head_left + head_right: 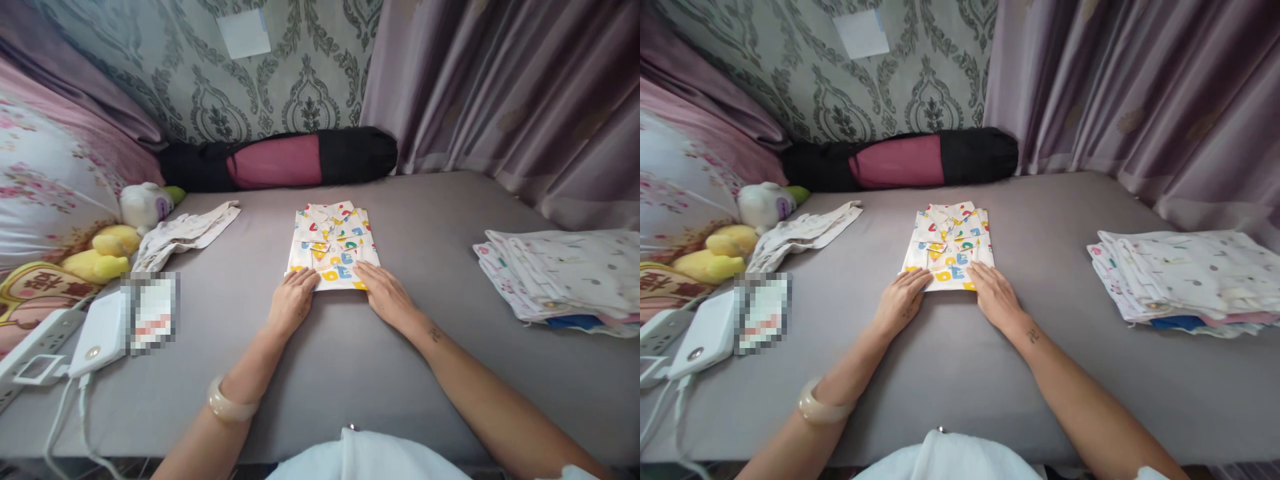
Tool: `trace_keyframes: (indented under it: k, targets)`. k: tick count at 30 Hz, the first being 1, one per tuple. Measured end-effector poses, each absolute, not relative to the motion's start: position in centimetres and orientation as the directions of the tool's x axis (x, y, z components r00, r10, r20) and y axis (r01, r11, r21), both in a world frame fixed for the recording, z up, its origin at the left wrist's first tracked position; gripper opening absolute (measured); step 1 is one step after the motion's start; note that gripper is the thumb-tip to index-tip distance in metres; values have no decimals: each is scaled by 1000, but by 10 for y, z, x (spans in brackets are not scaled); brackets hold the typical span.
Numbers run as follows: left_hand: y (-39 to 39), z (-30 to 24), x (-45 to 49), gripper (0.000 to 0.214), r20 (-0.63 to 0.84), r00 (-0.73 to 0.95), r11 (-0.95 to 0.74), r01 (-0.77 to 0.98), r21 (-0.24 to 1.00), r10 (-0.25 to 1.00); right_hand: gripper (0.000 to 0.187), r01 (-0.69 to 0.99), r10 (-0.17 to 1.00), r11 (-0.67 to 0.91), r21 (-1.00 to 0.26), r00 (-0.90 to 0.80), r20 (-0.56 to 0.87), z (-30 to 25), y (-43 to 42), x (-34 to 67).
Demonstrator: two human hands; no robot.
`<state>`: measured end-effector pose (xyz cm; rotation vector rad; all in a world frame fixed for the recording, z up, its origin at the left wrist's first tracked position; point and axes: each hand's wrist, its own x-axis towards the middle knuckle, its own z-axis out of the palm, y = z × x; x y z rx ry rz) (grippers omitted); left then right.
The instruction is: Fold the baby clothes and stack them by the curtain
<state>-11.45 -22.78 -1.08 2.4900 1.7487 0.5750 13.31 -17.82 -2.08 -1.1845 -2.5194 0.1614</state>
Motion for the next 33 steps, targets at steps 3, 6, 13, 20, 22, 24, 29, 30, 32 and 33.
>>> trace_keyframes:
  k: [3,6,13,20,22,24,29,30,32,33]
  targets:
    - [-228,-10,-126,50,234,242,-301,917,261,942,69,736,770,637,-231,-588,249,-23,-172,142]
    - [-228,-6,-134,54,212,250,-301,918,260,945,72,731,757,653,-198,-616,220,-23,-169,148]
    - [-244,6,-137,63,170,358,-389,898,207,918,73,699,710,704,-126,-685,164,-10,-183,160]
    - [-291,27,-145,64,101,454,-456,806,377,885,78,637,664,734,-236,-746,56,9,-227,190]
    - [-300,37,-146,61,81,462,-444,766,465,883,78,631,655,728,-268,-756,-2,18,-236,195]
    - [-305,45,-147,56,63,448,-410,740,533,892,76,639,657,708,-300,-752,-50,29,-241,197]
    - [-300,45,-149,37,8,279,-227,764,605,960,62,696,707,630,-344,-698,-117,55,-232,188]
    - [-298,44,-150,34,0,222,-176,775,607,975,60,708,723,613,-350,-681,-112,58,-227,187]
    - [-292,41,-149,30,7,99,-82,779,622,995,56,719,750,583,-378,-655,-91,62,-218,186]
    - [-289,41,-148,29,22,44,-47,767,640,999,53,722,764,566,-398,-640,-76,63,-213,186]
